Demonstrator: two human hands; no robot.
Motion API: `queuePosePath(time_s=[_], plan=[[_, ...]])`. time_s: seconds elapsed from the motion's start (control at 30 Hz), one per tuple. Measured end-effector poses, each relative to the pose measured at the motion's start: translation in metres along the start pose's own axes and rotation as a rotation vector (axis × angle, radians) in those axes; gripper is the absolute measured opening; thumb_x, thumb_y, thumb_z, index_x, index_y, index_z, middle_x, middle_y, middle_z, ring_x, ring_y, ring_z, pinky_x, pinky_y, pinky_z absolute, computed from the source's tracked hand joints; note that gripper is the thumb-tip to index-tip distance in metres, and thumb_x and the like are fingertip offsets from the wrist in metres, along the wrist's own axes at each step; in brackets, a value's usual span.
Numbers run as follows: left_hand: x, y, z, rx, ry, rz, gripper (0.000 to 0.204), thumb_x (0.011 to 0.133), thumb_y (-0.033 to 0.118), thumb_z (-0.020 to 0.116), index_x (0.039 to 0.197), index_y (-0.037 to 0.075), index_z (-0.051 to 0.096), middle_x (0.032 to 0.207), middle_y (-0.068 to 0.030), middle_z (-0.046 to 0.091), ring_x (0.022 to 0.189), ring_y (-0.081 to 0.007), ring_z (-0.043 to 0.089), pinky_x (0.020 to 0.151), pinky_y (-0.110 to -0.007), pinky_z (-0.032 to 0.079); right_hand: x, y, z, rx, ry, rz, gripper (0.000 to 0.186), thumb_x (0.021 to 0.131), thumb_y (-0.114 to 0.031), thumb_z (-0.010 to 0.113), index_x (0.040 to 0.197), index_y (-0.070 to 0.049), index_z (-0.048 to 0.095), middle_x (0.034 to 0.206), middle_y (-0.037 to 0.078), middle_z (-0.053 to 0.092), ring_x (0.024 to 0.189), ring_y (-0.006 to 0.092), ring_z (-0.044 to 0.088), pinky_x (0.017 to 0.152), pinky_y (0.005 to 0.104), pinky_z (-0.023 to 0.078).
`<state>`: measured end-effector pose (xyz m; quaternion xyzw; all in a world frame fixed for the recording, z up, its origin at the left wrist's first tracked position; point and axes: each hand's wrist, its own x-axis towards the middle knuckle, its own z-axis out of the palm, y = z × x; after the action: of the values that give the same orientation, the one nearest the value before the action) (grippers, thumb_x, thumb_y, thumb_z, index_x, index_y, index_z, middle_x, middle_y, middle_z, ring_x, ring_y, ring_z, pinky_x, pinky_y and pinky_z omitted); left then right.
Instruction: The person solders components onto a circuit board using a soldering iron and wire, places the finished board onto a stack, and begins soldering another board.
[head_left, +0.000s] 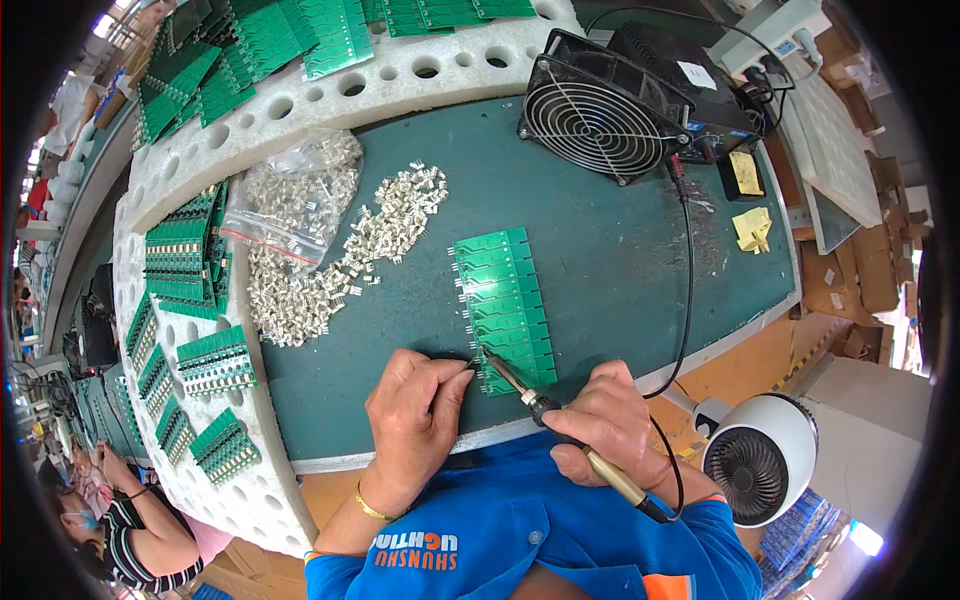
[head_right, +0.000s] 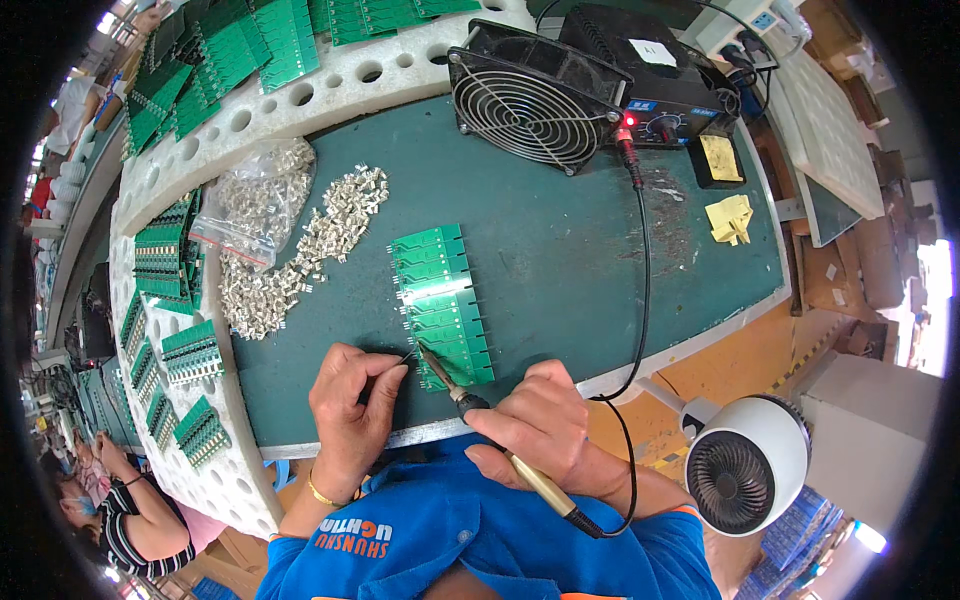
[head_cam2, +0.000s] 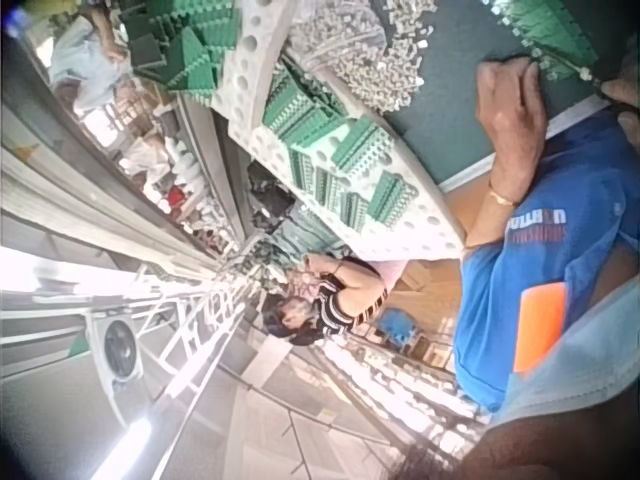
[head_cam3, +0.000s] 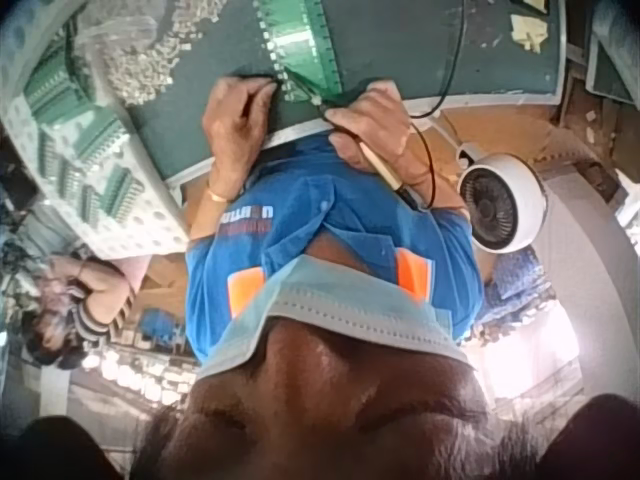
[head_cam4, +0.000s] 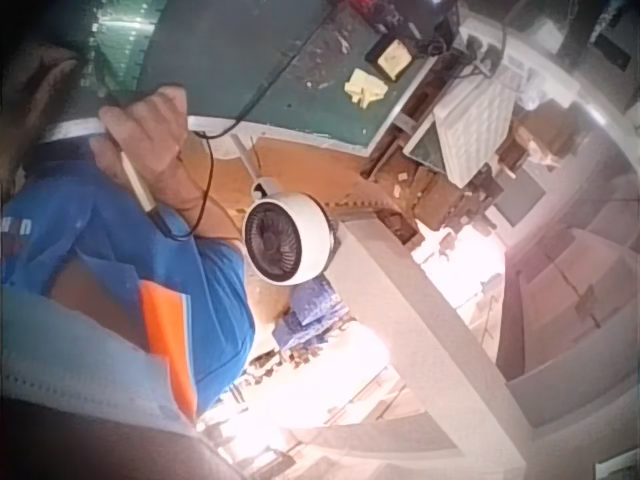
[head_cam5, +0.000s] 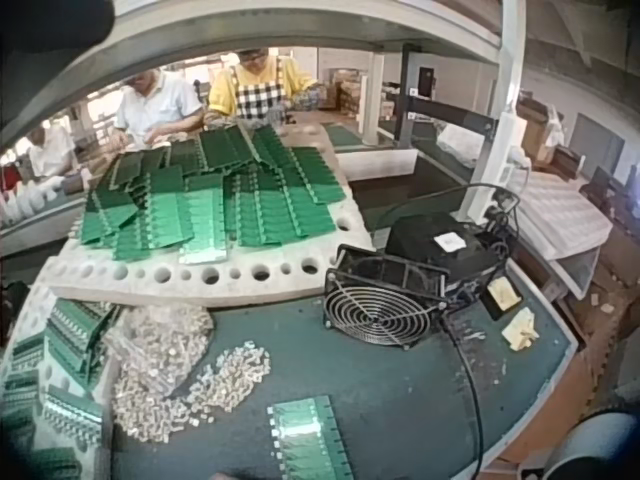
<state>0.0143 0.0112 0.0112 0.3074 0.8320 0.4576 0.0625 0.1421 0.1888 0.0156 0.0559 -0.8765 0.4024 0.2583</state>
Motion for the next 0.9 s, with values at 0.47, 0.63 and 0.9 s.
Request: queuePosePath(time_s=[0.47,0.63,0.9], plan=[[0.0012,0.0009,0.0014,0.014,0.008,0.011,0.012,0.077,-0.004,0.074,0.085,0.002,0.068,0.073,-0.0083,0.06,0.069,-0.0223,0.056,0.059,-0.032,0.045,0.0014,-0.0021,-0.0016,-0.011,-0.036,-0.01,0.028,0.083,-0.029,0.075,0.101,-0.008,0.067,0.068,-0.001,0.058,0.06,0.0179,0.056,0.064,0.0349,0.042],[0.0008,0.0004,0.0025,0.018,0.009,0.01,0.011,0.077,-0.003,0.075,0.085,0.002,0.068,0.073,-0.0082,0.061,0.069,-0.0226,0.056,0.06,-0.032,0.045,0.0003,-0.0025,-0.0002,-0.028,-0.033,-0.017,0.028,0.083,-0.03,0.075,0.099,-0.008,0.068,0.067,-0.001,0.058,0.059,0.0176,0.055,0.063,0.0345,0.042],[-0.0002,0.0,-0.0031,0.051,0.034,0.035,0.011,0.078,-0.002,0.074,0.085,0.002,0.067,0.074,-0.0084,0.061,0.068,-0.0218,0.055,0.059,-0.031,0.044,-0.0018,-0.0022,-0.0059,-0.023,-0.001,-0.021,0.03,0.084,-0.033,0.073,0.099,-0.007,0.068,0.066,0.0,0.057,0.058,0.0177,0.054,0.063,0.0342,0.041]])
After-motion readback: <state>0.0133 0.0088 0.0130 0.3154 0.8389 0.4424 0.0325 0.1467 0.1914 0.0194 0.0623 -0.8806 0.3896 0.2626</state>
